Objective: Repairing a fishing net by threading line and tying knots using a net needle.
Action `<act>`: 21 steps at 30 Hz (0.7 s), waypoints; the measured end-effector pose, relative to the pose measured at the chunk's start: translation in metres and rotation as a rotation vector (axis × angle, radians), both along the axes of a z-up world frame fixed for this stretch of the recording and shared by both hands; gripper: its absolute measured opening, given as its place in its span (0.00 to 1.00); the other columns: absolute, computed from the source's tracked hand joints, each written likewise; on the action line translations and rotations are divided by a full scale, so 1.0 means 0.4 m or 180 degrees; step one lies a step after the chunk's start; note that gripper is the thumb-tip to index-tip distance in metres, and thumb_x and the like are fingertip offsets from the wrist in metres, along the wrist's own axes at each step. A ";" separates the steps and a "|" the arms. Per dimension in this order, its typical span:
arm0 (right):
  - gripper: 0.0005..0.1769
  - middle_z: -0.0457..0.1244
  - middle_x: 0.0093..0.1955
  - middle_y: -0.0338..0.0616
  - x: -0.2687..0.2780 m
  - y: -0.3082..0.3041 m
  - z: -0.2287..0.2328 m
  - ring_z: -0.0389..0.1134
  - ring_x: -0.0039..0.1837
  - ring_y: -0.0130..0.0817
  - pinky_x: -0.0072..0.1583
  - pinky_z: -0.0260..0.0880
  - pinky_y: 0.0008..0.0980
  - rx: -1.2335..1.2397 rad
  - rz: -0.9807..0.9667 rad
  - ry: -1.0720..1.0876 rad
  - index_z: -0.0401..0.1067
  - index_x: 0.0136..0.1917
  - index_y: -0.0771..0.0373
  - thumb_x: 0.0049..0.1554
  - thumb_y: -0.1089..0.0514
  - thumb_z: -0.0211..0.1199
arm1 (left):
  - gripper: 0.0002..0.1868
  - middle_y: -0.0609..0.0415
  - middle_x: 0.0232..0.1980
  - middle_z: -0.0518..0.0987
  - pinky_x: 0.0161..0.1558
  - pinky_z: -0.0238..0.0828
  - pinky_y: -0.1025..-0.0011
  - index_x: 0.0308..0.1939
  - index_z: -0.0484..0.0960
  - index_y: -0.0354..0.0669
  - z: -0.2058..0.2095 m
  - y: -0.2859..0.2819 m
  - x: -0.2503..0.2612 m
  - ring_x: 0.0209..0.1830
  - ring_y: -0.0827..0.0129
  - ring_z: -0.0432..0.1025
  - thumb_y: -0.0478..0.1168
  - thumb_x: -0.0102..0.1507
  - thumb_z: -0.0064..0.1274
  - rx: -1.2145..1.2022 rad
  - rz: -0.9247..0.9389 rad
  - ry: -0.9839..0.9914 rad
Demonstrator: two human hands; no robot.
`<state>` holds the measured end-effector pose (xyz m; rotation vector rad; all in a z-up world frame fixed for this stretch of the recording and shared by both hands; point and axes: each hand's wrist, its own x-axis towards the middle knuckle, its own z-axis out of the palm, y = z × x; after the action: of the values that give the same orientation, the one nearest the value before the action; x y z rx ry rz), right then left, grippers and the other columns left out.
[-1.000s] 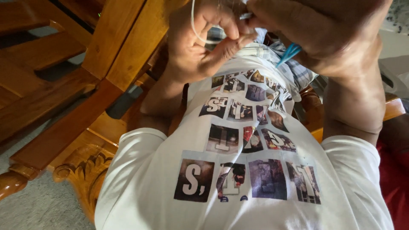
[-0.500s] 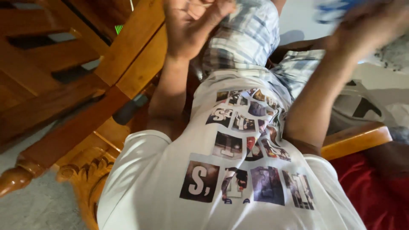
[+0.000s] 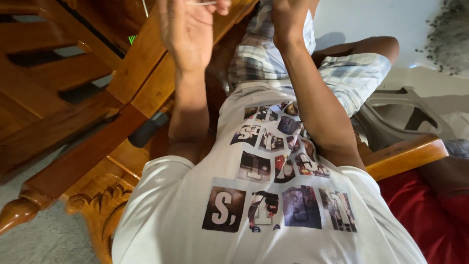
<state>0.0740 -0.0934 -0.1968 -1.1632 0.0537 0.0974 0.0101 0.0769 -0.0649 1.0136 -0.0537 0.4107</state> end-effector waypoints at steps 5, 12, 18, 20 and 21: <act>0.23 0.59 0.47 0.44 0.015 0.012 0.075 0.57 0.46 0.30 0.37 0.57 0.31 -0.0893 0.0210 -0.0793 0.62 0.51 0.59 0.46 0.76 0.62 | 0.16 0.44 0.38 0.74 0.40 0.67 0.64 0.39 0.70 0.39 0.050 -0.067 0.023 0.37 0.56 0.70 0.50 0.68 0.39 -0.0426 -0.0388 0.0276; 0.20 0.60 0.44 0.42 -0.047 -0.118 0.352 0.39 0.26 0.22 0.28 0.38 0.23 0.0083 0.0307 -0.0404 0.61 0.48 0.57 0.63 0.38 0.43 | 0.15 0.48 0.37 0.69 0.37 0.67 0.68 0.38 0.68 0.38 0.097 -0.147 0.055 0.34 0.61 0.66 0.47 0.69 0.36 -0.0685 -0.1053 0.0065; 0.05 0.61 0.38 0.43 -0.039 -0.186 0.424 0.48 0.27 0.24 0.29 0.45 0.26 0.0479 0.0267 -0.0862 0.65 0.51 0.56 0.64 0.55 0.56 | 0.16 0.52 0.30 0.73 0.35 0.73 0.71 0.33 0.71 0.39 0.154 -0.211 0.082 0.30 0.64 0.73 0.49 0.63 0.49 -0.0276 -0.0838 0.0758; 0.04 0.57 0.35 0.46 -0.046 -0.210 0.450 0.43 0.26 0.25 0.30 0.40 0.27 0.0353 -0.0049 -0.0979 0.62 0.50 0.57 0.65 0.56 0.54 | 0.11 0.48 0.31 0.76 0.34 0.77 0.70 0.35 0.73 0.37 0.128 -0.205 0.091 0.31 0.61 0.76 0.42 0.61 0.56 -0.0166 -0.0747 0.0662; 0.04 0.57 0.35 0.46 -0.051 -0.221 0.453 0.43 0.26 0.25 0.30 0.40 0.27 0.0349 -0.0076 -0.0988 0.62 0.50 0.57 0.65 0.56 0.54 | 0.11 0.48 0.31 0.76 0.34 0.77 0.70 0.35 0.73 0.37 0.119 -0.193 0.097 0.31 0.61 0.76 0.42 0.61 0.56 -0.0163 -0.0775 0.0655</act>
<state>0.0536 -0.1820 -0.0157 -1.0567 -0.2097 -0.1008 0.0488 -0.0002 -0.0175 0.9806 0.0185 0.0843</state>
